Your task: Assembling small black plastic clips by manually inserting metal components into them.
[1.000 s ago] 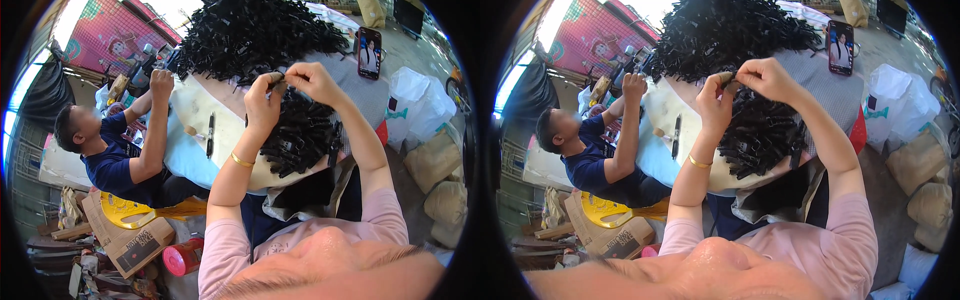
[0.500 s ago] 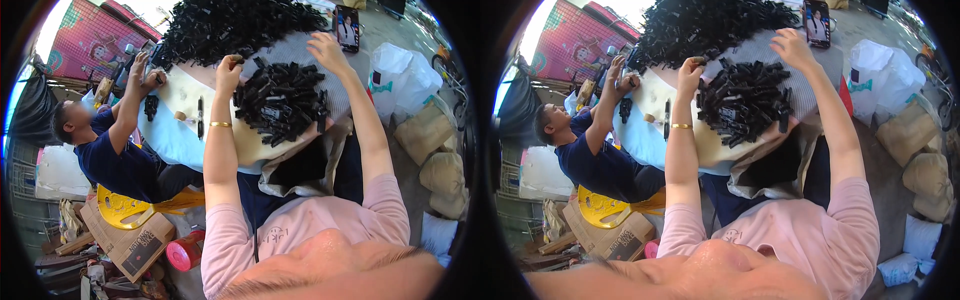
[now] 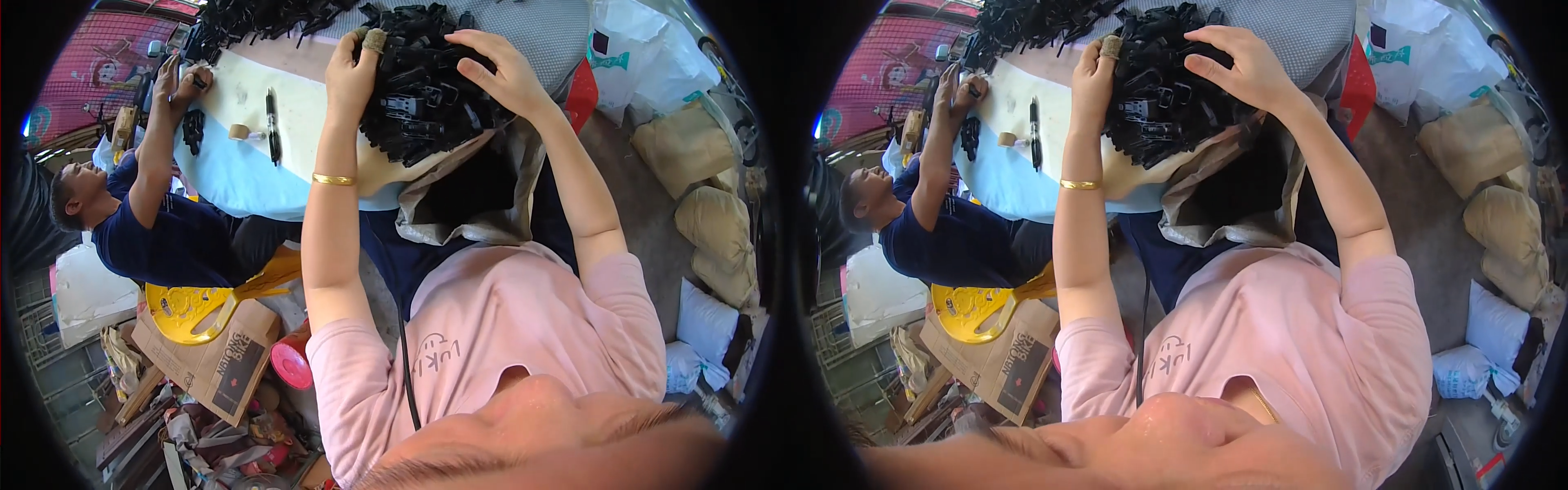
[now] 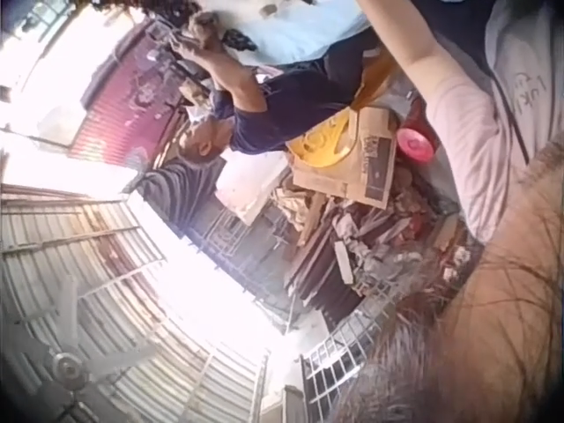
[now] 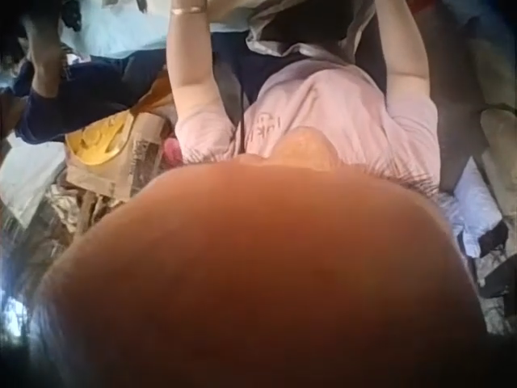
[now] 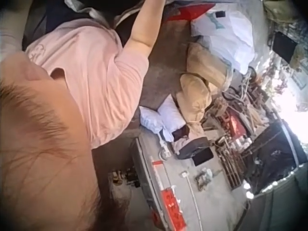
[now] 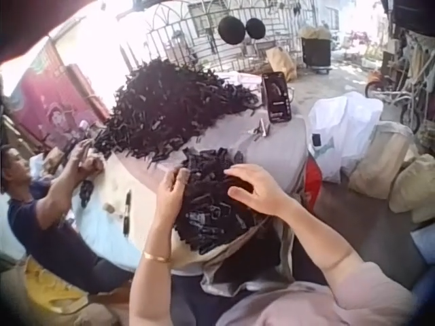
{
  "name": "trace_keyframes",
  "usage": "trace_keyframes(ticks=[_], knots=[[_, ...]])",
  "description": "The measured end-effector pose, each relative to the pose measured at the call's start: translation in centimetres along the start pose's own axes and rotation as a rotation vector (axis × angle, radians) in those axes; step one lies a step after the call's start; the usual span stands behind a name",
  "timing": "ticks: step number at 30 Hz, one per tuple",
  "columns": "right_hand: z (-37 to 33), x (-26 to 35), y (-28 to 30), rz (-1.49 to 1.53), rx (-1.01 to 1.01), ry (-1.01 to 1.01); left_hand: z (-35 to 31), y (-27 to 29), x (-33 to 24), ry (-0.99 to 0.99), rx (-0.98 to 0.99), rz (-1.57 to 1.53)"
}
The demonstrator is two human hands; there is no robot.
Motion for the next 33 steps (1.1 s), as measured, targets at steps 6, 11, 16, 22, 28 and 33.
trace_keyframes(ticks=[6,11,16,22,28,33], knots=[[-2.0,1.1,1.4,0.151,-0.142,0.024,-3.9,0.3,-3.5,-0.046,-0.16,0.038],[-3.6,2.3,1.8,0.231,-0.122,0.063,-6.7,0.7,-4.7,-0.103,-0.215,0.007],[-5.0,4.1,2.4,0.187,-0.105,0.12,-9.1,-0.2,-8.5,-0.304,-0.255,0.062],[-6.8,6.2,1.8,0.147,-0.055,0.147,-12.4,-0.8,-9.7,-0.288,-0.174,-0.035],[-8.9,7.9,2.2,0.084,0.04,0.15,-16.0,-2.0,-12.2,-0.622,-0.054,0.022],[-10.1,8.2,2.8,0.254,0.106,0.169,-18.2,-3.2,-12.8,-0.765,0.12,-0.11]])
Point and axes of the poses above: each hand's wrist, its own z-axis towards the middle knuckle, its own y-axis out of the back of the hand, x = y × z, the point moved 8 cm from there along z, towards the middle knuckle, and after that the axes turned 11 degrees about z, right-handed, at the moved point
